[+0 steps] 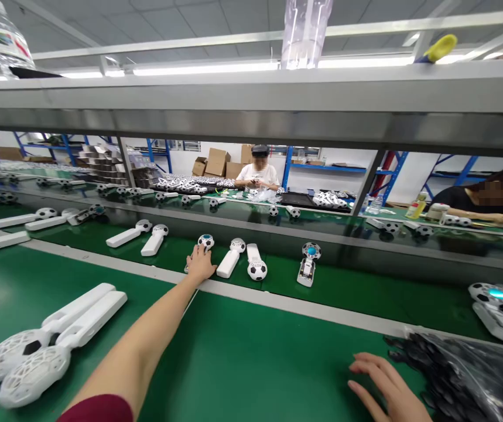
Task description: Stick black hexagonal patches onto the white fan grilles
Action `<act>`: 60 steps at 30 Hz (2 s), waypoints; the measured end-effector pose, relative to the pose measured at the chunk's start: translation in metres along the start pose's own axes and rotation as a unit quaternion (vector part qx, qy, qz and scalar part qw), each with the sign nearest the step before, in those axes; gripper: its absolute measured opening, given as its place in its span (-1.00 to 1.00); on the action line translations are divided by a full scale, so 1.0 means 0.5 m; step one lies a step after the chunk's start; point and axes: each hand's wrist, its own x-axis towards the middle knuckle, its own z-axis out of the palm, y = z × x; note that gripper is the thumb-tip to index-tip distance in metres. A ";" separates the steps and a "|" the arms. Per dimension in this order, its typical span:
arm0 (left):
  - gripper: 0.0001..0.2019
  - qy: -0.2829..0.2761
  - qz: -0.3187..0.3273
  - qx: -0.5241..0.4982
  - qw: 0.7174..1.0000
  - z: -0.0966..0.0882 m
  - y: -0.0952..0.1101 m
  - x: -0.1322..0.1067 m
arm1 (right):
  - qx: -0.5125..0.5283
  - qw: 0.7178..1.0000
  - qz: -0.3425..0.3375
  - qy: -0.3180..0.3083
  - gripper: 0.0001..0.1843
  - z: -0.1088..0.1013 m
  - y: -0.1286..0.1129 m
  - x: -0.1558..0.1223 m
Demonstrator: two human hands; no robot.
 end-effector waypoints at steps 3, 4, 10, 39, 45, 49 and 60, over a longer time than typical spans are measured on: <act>-0.28 -0.011 0.031 0.028 0.999 -0.018 -0.022 -0.044 | -0.093 0.995 0.044 0.004 -0.68 -0.009 0.021 -0.009; -0.25 -0.015 0.039 0.034 0.999 -0.036 -0.039 -0.065 | -0.130 0.990 0.063 -0.001 -0.65 -0.014 0.027 -0.014; -0.28 0.016 0.012 0.181 0.983 -0.158 -0.269 -0.233 | -0.199 0.959 0.161 -0.125 -0.59 -0.054 0.000 -0.036; -0.45 -0.206 0.316 -0.031 0.926 -0.023 0.199 -0.409 | 0.086 0.990 0.110 -0.033 -0.86 -0.065 -0.098 0.005; -0.39 -0.239 0.349 -0.153 0.893 0.015 0.244 -0.418 | 0.128 0.985 0.115 -0.030 -0.79 -0.052 -0.103 0.009; -0.45 -0.225 0.339 -0.136 0.904 0.025 0.252 -0.419 | 0.134 0.985 0.101 -0.050 -0.86 -0.054 -0.103 0.009; -0.52 -0.231 0.327 -0.107 0.910 0.018 0.249 -0.439 | 0.252 0.965 0.028 -0.060 -0.89 -0.074 -0.158 0.002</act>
